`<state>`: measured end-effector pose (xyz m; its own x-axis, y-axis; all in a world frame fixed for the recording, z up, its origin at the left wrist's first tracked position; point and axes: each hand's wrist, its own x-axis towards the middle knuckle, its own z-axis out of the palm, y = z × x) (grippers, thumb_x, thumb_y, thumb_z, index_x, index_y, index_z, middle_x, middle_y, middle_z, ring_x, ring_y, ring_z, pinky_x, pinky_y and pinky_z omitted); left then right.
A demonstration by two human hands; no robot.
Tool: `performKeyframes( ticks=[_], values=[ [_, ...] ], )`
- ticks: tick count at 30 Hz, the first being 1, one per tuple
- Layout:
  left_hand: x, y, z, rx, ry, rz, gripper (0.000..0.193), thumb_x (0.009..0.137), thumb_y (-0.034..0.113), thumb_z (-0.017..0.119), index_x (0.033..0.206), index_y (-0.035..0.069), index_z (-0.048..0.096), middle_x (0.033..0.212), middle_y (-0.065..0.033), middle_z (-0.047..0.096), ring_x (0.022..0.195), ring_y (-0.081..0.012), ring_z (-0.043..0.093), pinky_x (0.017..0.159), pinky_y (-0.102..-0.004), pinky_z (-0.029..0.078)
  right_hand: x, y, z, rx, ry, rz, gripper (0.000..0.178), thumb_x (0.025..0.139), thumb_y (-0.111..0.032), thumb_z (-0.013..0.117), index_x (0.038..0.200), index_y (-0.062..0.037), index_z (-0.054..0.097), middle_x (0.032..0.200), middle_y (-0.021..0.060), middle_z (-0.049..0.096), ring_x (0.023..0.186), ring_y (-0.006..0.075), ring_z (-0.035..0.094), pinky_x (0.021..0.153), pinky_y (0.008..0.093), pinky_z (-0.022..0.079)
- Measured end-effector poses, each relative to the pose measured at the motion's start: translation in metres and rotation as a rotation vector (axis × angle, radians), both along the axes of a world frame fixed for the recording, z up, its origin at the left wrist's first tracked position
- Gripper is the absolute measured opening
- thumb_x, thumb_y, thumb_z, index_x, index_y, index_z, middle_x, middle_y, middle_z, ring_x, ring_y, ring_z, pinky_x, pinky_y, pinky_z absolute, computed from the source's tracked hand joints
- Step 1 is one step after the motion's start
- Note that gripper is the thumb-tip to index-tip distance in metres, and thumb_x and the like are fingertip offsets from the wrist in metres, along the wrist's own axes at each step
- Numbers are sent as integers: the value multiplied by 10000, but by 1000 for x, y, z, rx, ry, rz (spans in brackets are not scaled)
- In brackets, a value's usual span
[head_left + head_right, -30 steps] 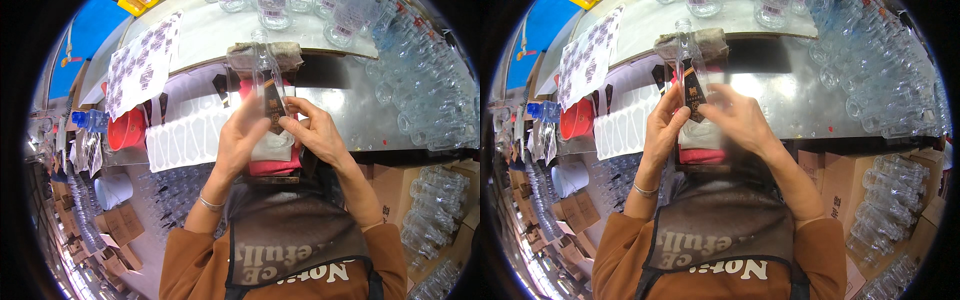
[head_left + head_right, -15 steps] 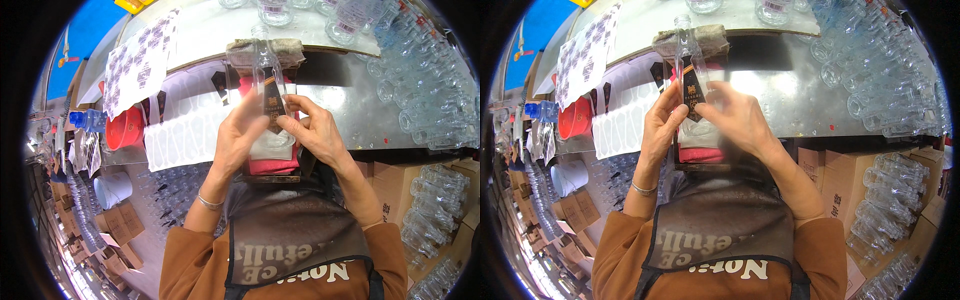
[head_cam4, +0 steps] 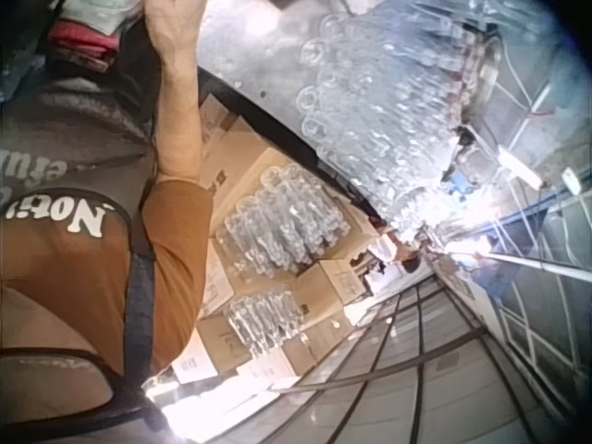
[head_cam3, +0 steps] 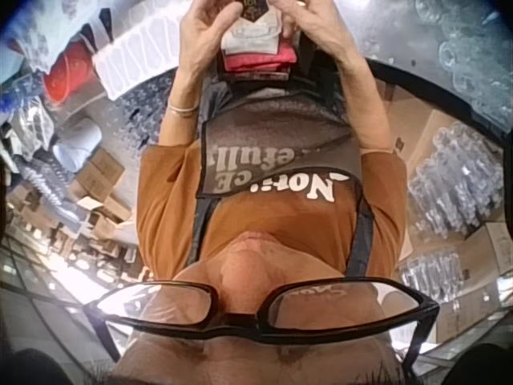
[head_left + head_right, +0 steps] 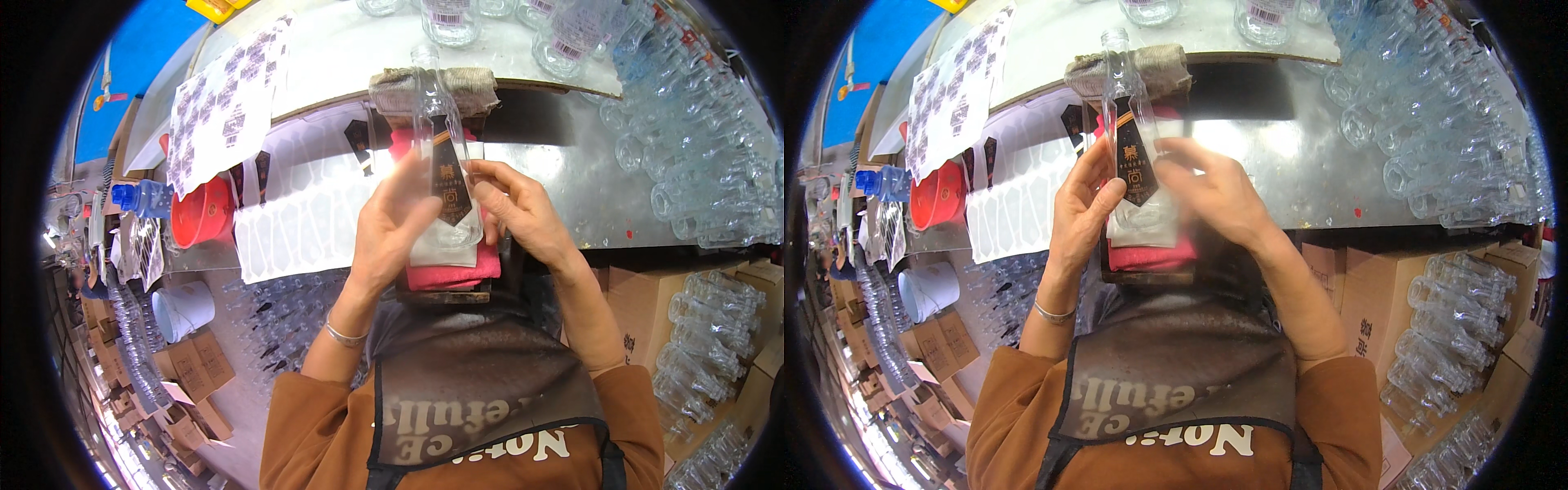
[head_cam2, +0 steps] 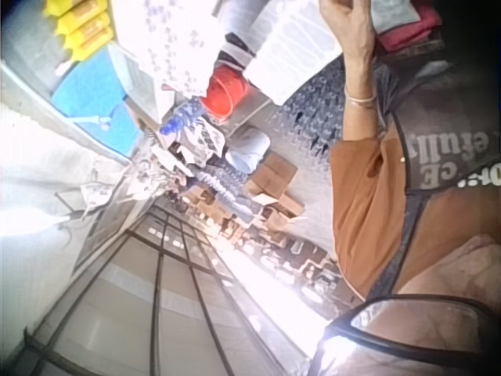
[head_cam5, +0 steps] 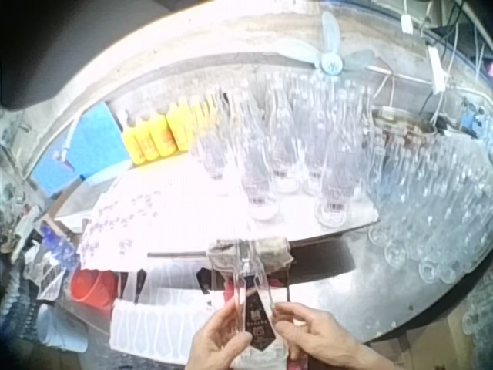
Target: The person applies labels to clear plastic bottles one at a time. They pick up a bottle, place a label on it, smooth it with a black card, and set the bottle aside. The process repeats for multiple bottles.
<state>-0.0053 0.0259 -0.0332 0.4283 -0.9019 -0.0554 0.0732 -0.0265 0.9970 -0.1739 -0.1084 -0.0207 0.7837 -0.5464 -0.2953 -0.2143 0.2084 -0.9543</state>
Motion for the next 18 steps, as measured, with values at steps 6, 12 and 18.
performKeyframes(
  ticks=[6,12,18],
  values=[
    [16,-17,8,9,61,62,527,1003,98,628,1480,-28,442,1386,-131,595,1223,-183,588,952,-314,511,-11,-19,-12,188,-138,-165,438,1055,-336,543,1277,39,592,1089,147,727,590,76,591,521,206,470],
    [23,-56,21,42,55,145,454,1051,383,571,1277,-10,593,1085,-56,653,951,-106,618,815,-268,509,-15,-36,-46,570,-241,-624,519,1074,-490,449,1116,-2,622,881,84,674,621,116,603,504,239,465],
    [28,-69,19,139,23,182,469,972,357,699,1210,-32,594,990,-56,665,844,-103,625,744,-254,521,-17,-29,-71,554,-233,-622,524,1054,-539,466,1087,-41,624,853,50,620,630,108,580,497,225,451]
  ],
)
